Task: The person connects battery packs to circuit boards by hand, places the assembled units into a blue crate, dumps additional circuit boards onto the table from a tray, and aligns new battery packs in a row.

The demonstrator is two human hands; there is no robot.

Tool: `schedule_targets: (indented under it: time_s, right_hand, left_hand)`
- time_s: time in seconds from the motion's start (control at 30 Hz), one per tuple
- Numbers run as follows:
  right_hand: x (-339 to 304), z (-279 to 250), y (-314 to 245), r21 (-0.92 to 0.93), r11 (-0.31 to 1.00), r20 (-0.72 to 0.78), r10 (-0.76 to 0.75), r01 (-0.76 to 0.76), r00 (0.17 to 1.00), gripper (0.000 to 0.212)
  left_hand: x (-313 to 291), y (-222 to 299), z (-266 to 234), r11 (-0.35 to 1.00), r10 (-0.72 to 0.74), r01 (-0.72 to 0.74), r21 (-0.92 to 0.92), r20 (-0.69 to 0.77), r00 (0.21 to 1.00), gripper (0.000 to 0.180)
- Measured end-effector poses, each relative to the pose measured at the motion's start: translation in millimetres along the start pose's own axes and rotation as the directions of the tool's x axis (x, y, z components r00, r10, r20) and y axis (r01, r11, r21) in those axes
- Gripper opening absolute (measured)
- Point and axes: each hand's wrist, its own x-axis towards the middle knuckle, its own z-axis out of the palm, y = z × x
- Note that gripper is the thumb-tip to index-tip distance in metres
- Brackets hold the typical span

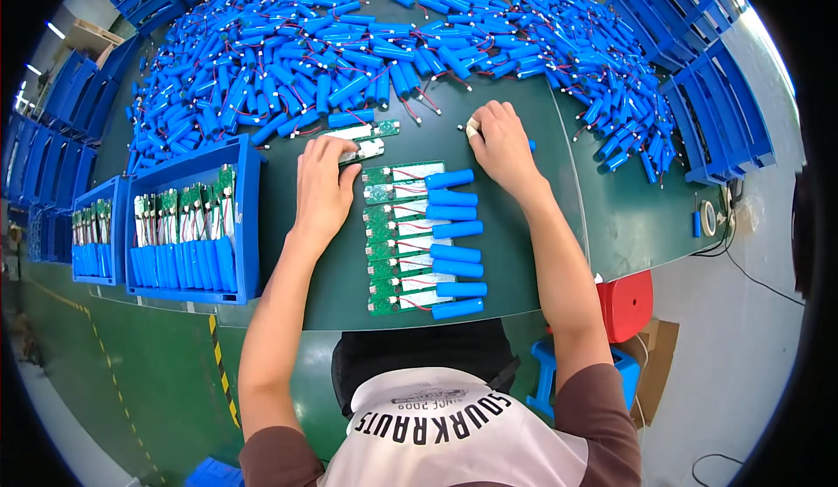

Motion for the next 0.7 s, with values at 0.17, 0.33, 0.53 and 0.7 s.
schedule_targets:
  time_s: [0.17, 0.33, 0.53, 0.7]
  right_hand:
    - [0, -6, -10, 0.071, 0.996, 0.004, 0.045, -0.045, 0.999, 0.011]
    - [0, -8, -10, 0.26, 0.964, -0.025, 0.07, -0.061, 0.997, 0.015]
    - [4, -14, -14, 0.304, 0.943, -0.024, 0.152, -0.138, 0.988, 0.017]
    - [5, -15, -16, 0.404, 0.895, 0.008, 0.204, -0.189, 0.979, 0.016]
  left_hand:
    - [6, -2, -6, 0.995, -0.062, 0.052, 0.083, 0.115, 0.991, 0.028]
    - [21, 11, -13, 0.917, -0.31, 0.306, -0.256, 0.024, 0.95, 0.034]
    - [57, 27, 12, 0.434, -0.338, 0.141, -0.89, -0.016, 0.941, 0.035]
    - [34, 12, 35, 0.902, -0.331, 0.294, -0.318, -0.069, 0.941, 0.022]
